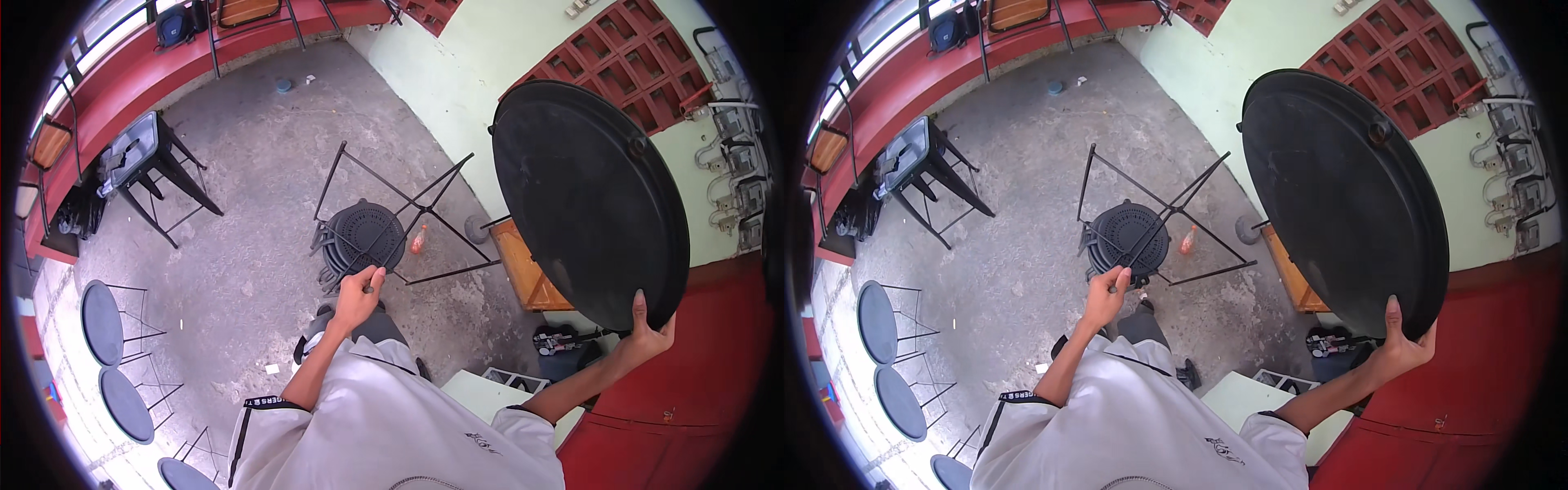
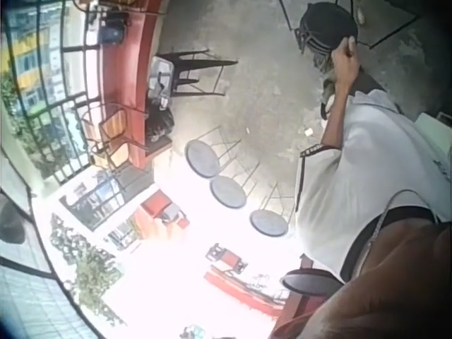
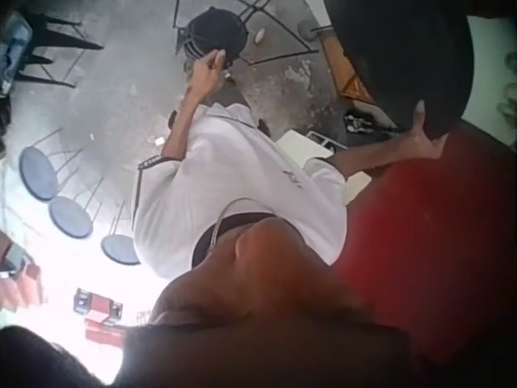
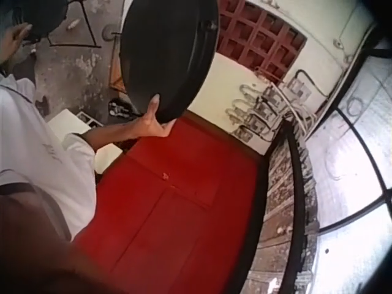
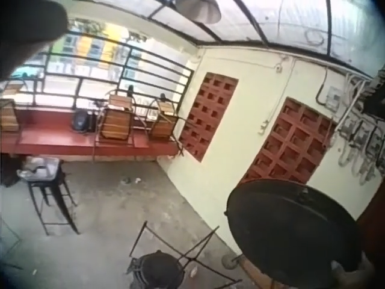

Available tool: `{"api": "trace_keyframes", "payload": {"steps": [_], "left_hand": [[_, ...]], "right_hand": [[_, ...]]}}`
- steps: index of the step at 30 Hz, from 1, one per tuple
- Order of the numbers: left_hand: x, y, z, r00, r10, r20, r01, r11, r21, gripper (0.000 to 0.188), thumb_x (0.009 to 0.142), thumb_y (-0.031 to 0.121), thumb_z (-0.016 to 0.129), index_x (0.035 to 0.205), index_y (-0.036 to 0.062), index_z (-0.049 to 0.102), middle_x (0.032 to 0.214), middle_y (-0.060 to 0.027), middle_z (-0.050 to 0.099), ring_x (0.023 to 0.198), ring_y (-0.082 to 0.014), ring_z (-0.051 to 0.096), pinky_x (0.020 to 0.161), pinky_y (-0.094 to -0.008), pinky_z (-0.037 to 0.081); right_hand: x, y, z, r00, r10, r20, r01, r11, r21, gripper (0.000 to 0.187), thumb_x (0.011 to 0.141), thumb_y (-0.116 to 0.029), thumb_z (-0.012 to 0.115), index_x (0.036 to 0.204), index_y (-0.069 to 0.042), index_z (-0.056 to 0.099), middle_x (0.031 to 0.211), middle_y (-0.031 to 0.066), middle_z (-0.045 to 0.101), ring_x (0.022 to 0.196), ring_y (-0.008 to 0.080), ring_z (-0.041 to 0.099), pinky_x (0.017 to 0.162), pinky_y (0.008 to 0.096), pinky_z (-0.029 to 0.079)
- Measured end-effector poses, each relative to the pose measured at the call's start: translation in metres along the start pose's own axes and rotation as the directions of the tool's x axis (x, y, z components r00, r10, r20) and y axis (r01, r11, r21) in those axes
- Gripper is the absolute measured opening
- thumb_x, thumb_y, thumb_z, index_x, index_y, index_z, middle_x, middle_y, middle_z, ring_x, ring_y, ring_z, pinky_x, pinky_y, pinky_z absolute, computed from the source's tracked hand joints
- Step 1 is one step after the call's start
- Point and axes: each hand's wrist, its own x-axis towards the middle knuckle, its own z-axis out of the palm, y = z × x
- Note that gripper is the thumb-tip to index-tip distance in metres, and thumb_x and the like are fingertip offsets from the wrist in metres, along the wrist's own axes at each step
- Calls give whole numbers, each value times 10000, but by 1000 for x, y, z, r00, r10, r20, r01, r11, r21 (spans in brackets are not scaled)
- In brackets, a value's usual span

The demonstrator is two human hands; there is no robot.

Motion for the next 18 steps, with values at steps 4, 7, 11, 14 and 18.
{"api": "trace_keyframes", "payload": {"steps": [4, 7, 11, 14, 18], "left_hand": [[-3, -1, 0, 998, 48, -30, -48, 999, 6, 359, 971, 223, 547, 726, -34, 493, 567, -113, 344, 535, -131, 290, 478, -333, 298], [0, 1, -1, 998, 59, -27, -59, 998, -5, 344, 958, 229, 563, 747, -37, 506, 573, -185, 352, 506, -209, 261, 469, -363, 297], [0, 3, -1, 999, 50, -11, -50, 999, 4, 353, 958, 246, 559, 752, -38, 523, 587, -214, 389, 512, -261, 262, 476, -379, 313], [1, 4, -1, 998, 56, -11, -56, 998, 11, 360, 959, 250, 555, 746, -39, 527, 588, -218, 394, 513, -268, 269, 479, -378, 319], [2, 3, -5, 999, 34, -9, -34, 999, 5, 363, 959, 248, 554, 740, -40, 529, 586, -218, 394, 519, -282, 271, 481, -374, 319]], "right_hand": [[15, 19, 43, 997, -12, 79, 18, 997, -75, 436, 751, -38, 791, 1126, 109, 624, 1039, 129, 659, 887, 176, 613, 827, 268, 503], [22, 24, 68, 994, -48, 96, 55, 996, -67, 437, 750, -22, 791, 1133, 106, 624, 1060, 130, 660, 896, 173, 612, 847, 276, 508], [25, 35, 96, 984, -155, 88, 158, 987, -25, 459, 751, -25, 799, 1155, 98, 619, 1104, 141, 651, 937, 185, 605, 870, 284, 506], [24, 37, 119, 972, -231, 47, 230, 973, 9, 476, 748, -24, 804, 1166, 102, 612, 1133, 150, 643, 967, 193, 600, 885, 293, 502], [23, 52, 140, 977, -207, 46, 202, 975, 91, 502, 733, -2, 810, 1173, 119, 599, 1160, 159, 635, 994, 206, 596, 926, 314, 485]]}}
